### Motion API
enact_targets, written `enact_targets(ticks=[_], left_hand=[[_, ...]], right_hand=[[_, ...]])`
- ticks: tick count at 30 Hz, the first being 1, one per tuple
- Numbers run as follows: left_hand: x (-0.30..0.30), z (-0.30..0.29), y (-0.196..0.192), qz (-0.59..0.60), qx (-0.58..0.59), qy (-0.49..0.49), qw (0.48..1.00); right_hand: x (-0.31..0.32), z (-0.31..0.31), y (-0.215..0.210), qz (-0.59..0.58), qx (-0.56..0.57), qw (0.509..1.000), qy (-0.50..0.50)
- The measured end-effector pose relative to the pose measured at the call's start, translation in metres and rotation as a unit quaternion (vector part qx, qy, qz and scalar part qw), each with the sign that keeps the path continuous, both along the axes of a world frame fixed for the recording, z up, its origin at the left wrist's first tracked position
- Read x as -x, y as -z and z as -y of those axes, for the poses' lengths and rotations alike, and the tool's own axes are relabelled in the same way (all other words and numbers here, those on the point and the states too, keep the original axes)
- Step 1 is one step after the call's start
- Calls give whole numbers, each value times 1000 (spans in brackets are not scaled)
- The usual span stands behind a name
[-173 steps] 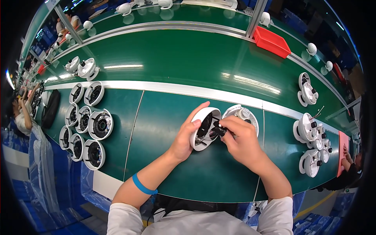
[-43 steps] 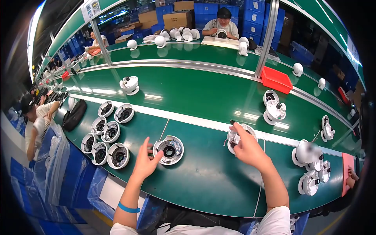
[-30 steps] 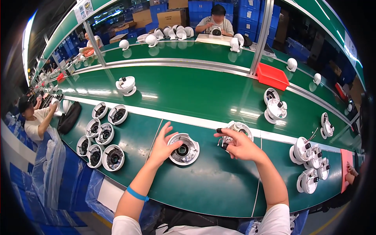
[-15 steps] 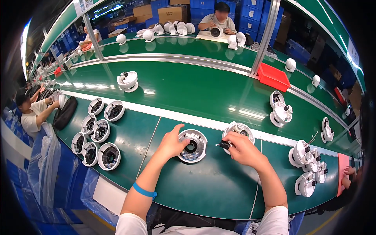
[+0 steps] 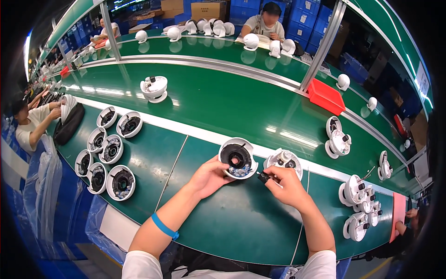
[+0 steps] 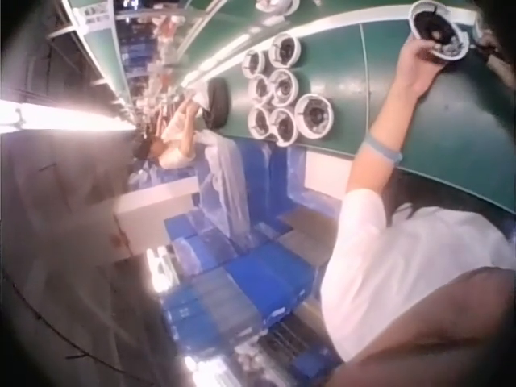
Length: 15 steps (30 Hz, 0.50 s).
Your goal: Assembling the internal components of electronic dome fixtures on an industrial assembly line.
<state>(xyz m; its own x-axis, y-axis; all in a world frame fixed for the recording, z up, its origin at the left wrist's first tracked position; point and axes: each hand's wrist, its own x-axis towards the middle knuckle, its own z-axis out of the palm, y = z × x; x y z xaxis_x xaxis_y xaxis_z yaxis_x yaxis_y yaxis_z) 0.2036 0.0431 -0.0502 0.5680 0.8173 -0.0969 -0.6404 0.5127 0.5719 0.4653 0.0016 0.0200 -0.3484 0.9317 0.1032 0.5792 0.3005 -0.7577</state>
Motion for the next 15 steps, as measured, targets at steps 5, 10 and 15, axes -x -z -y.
enact_targets(ticks=[5, 10, 15], left_hand=[[-11, 4, 9, -13, -19, 44, 999], [-23, 13, 11, -2, -36, 15, 999], [-18, 14, 20, -6, -83, 38, 996]], right_hand=[[5, -3, 9, 20, -67, 997, -25], [18, 0, 23, 81, -179, 979, -60], [33, 4, 26, 124, -265, 952, -89]])
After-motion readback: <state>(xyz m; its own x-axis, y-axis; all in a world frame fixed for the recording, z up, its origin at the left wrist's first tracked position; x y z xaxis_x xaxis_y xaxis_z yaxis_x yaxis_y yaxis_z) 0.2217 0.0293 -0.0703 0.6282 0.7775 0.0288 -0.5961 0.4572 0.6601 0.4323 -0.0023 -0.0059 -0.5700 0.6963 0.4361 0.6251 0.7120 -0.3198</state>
